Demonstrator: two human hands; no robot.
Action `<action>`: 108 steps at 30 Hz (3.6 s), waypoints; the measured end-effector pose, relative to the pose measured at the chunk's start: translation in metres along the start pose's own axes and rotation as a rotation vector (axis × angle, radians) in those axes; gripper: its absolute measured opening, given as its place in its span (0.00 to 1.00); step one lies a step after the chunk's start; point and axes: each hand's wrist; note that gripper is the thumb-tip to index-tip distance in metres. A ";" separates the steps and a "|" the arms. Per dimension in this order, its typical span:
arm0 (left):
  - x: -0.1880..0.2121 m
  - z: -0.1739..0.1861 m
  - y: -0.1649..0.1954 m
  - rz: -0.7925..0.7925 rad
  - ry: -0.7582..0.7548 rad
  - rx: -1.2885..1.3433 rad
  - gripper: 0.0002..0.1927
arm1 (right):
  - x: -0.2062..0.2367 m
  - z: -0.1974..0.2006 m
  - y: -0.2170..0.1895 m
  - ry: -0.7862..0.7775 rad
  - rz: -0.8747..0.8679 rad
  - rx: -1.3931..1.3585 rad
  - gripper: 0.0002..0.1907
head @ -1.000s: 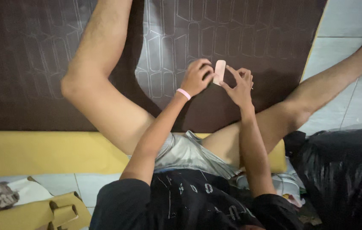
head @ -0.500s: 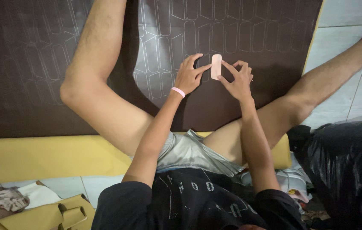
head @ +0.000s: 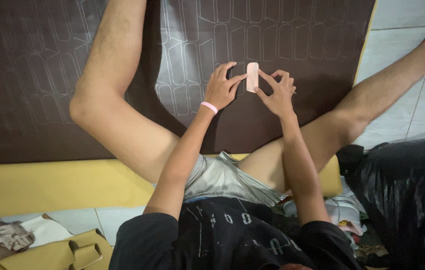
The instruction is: The person sits on the floor and repeatedly rubs a small pink rectangular object against a dark brown sheet with white geometric outlines. The person moves the object back and forth over the same area for the duration of the clip.
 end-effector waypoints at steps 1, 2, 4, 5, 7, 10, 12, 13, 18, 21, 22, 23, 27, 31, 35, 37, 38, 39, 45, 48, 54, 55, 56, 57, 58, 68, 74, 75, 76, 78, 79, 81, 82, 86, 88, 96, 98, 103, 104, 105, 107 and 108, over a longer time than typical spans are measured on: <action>-0.001 0.001 0.004 0.003 0.008 -0.012 0.14 | 0.000 0.000 0.001 0.002 0.007 0.000 0.29; -0.002 0.002 0.007 0.006 0.018 -0.024 0.12 | 0.001 -0.001 0.001 0.004 0.016 0.000 0.29; -0.004 0.002 0.015 0.009 0.033 -0.093 0.14 | 0.003 -0.002 0.003 0.003 0.006 -0.019 0.29; -0.004 0.000 0.020 0.012 0.039 -0.127 0.16 | 0.004 -0.003 0.005 0.000 0.000 -0.028 0.30; -0.007 -0.009 0.031 -0.065 0.094 -0.298 0.14 | 0.004 -0.007 0.010 -0.012 -0.035 -0.041 0.29; -0.009 -0.036 0.060 -0.099 -0.078 -0.567 0.12 | -0.003 -0.008 0.020 0.154 -0.003 -0.106 0.27; -0.013 -0.059 0.084 -0.103 -0.125 -0.824 0.14 | -0.013 -0.002 0.026 0.327 -0.024 -0.089 0.17; -0.011 -0.071 0.098 -0.104 -0.071 -0.987 0.17 | -0.020 0.002 0.026 0.410 -0.071 -0.042 0.10; 0.001 -0.095 0.126 -0.050 0.137 -1.791 0.21 | -0.033 0.037 0.007 -0.077 0.459 -0.210 0.10; 0.004 -0.099 0.128 -0.049 0.075 -1.812 0.20 | -0.040 0.051 -0.008 -0.351 0.463 -0.190 0.13; 0.005 -0.097 0.127 -0.078 0.067 -1.810 0.20 | -0.041 0.055 -0.012 -0.342 0.430 -0.203 0.12; 0.005 -0.096 0.127 -0.106 0.057 -1.804 0.19 | -0.042 0.058 -0.014 -0.336 0.397 -0.214 0.11; 0.005 -0.088 0.128 -0.193 -0.094 -1.715 0.16 | -0.046 0.062 -0.019 -0.252 0.423 -0.308 0.12; 0.002 -0.085 0.126 -0.207 -0.052 -1.514 0.20 | -0.057 0.060 -0.018 -0.127 0.512 -0.182 0.10; -0.008 -0.086 0.112 -0.134 -0.145 -1.204 0.17 | -0.069 0.058 -0.011 0.077 0.464 -0.164 0.11; -0.016 -0.080 0.096 -0.164 -0.193 -1.086 0.16 | -0.063 0.058 -0.009 0.077 0.413 -0.085 0.12; -0.017 -0.075 0.087 -0.179 -0.219 -1.022 0.16 | -0.055 0.057 -0.010 0.072 0.385 -0.045 0.13; -0.016 -0.071 0.078 -0.172 -0.142 -0.879 0.15 | -0.046 0.055 -0.011 0.082 0.365 -0.045 0.13; -0.016 -0.041 0.034 -0.122 -0.065 -0.321 0.11 | 0.023 0.050 -0.033 0.086 0.361 -0.069 0.12; -0.018 -0.032 0.030 -0.162 -0.017 -0.271 0.08 | 0.027 0.051 -0.038 0.063 0.353 -0.152 0.13; -0.022 -0.028 0.025 -0.186 0.059 -0.202 0.05 | 0.005 0.047 -0.044 0.091 0.388 -0.171 0.11; -0.024 -0.029 0.024 -0.187 0.049 -0.203 0.04 | 0.007 0.048 -0.041 0.133 0.384 -0.158 0.10; -0.025 -0.029 0.023 -0.185 0.036 -0.202 0.04 | 0.011 0.048 -0.039 0.169 0.376 -0.148 0.08; -0.026 -0.030 0.021 -0.112 0.002 -0.144 0.04 | 0.017 0.048 -0.035 0.182 0.343 -0.186 0.08; -0.029 -0.030 0.020 -0.043 -0.032 -0.083 0.05 | 0.022 0.047 -0.029 0.196 0.309 -0.219 0.07; -0.003 -0.046 0.048 -0.231 -0.285 0.084 0.14 | 0.022 0.018 0.041 0.200 -0.158 -0.256 0.08; 0.012 -0.038 0.032 -0.146 0.109 0.093 0.09 | 0.019 0.018 0.029 0.006 0.002 -0.049 0.36; 0.012 -0.038 0.028 -0.124 0.101 0.078 0.12 | 0.018 0.018 0.026 0.001 -0.010 -0.040 0.35; 0.011 -0.037 0.023 -0.105 0.095 0.064 0.16 | 0.017 0.017 0.025 0.000 -0.022 -0.028 0.35; 0.011 -0.038 0.018 -0.087 0.084 0.027 0.21 | 0.015 0.015 0.022 0.005 -0.023 0.003 0.35; 0.010 -0.039 0.017 -0.089 0.074 0.008 0.22 | 0.015 0.014 0.022 0.012 -0.019 0.024 0.35; 0.011 -0.040 0.018 -0.066 0.052 0.017 0.22 | 0.016 0.012 0.022 0.004 -0.043 0.037 0.35; 0.011 -0.041 0.019 -0.046 0.052 0.045 0.22 | 0.016 0.011 0.022 -0.002 -0.061 0.032 0.35; 0.010 -0.039 0.021 -0.019 0.027 0.055 0.21 | 0.017 0.009 0.025 -0.030 -0.087 0.032 0.35; 0.010 -0.037 0.021 -0.013 0.027 0.068 0.21 | 0.017 0.008 0.027 -0.044 -0.095 0.039 0.35; 0.011 -0.041 0.019 -0.026 0.030 0.028 0.21 | 0.021 0.004 0.032 -0.031 -0.058 0.064 0.34; 0.011 -0.043 0.018 -0.036 0.038 0.020 0.21 | 0.021 0.003 0.033 -0.038 -0.053 0.064 0.34; 0.011 -0.042 0.019 -0.030 0.049 0.001 0.20 | 0.020 0.004 0.031 -0.023 -0.050 0.066 0.33; 0.011 -0.041 0.020 -0.023 0.049 -0.003 0.20 | 0.019 0.005 0.030 -0.023 -0.059 0.058 0.33; 0.011 -0.040 0.022 -0.015 0.053 0.002 0.19 | 0.018 0.006 0.029 -0.025 -0.057 0.062 0.33; 0.010 -0.038 0.028 -0.001 0.058 0.014 0.18 | 0.017 0.007 0.028 -0.032 -0.055 0.071 0.33; 0.010 -0.037 0.032 0.009 0.066 0.010 0.17 | 0.017 0.007 0.027 -0.032 -0.062 0.065 0.33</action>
Point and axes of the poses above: each hand's wrist, its own x-axis away from the middle knuckle, its own z-axis out of the back of the hand, y = z × x, and after that the axes turned 14 degrees about z, right-handed
